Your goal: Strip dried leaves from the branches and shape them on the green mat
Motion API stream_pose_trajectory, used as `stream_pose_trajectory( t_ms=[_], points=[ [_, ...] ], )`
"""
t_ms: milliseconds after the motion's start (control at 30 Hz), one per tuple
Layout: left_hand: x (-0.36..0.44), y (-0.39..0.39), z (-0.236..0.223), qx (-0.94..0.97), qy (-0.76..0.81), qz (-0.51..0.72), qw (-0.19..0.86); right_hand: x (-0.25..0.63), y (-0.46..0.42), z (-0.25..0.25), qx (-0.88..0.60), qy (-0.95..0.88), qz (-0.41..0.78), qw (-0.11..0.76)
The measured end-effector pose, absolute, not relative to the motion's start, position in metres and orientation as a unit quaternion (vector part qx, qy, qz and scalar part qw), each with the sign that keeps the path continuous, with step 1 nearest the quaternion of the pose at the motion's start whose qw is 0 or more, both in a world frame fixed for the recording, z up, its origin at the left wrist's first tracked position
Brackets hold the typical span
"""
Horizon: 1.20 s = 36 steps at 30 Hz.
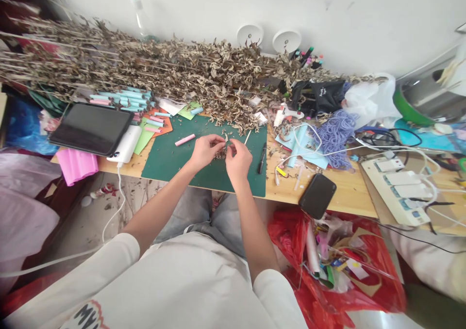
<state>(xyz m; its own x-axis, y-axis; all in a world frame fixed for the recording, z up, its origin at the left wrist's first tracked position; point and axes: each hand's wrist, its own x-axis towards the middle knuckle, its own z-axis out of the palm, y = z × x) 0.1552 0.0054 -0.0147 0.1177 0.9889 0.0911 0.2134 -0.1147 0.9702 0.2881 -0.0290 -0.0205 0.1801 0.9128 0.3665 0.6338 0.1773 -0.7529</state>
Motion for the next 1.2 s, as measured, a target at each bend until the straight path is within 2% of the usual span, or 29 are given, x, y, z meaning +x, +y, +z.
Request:
stream_pose_trajectory(
  t_ms=[300,700,767,967,1067,1200],
  points=[
    [0.159,0.011,-0.027,0.485,0.466,0.463,0.577,0.287,-0.027,-0.012,-0.572,-0.524,0.351,0.525],
    [0.152,0.007,-0.019,0.494,0.445,0.421,0.617,0.288,-0.028,-0.014,-0.606,-0.552,0.28,0.5],
    [0.151,0.006,-0.016,0.531,0.472,0.402,0.578,0.286,-0.027,-0.017,-0.603,-0.591,0.238,0.48],
    [0.156,-0.001,-0.003,0.7,0.547,0.313,0.336,0.274,-0.027,-0.028,-0.618,-0.687,0.047,0.378],
    [0.159,-0.006,0.002,0.732,0.567,0.271,0.264,0.268,-0.03,-0.028,-0.627,-0.694,0.011,0.354],
    [0.162,-0.012,0.009,0.758,0.575,0.24,0.195,0.267,-0.031,-0.025,-0.618,-0.693,0.002,0.373]
  ],
)
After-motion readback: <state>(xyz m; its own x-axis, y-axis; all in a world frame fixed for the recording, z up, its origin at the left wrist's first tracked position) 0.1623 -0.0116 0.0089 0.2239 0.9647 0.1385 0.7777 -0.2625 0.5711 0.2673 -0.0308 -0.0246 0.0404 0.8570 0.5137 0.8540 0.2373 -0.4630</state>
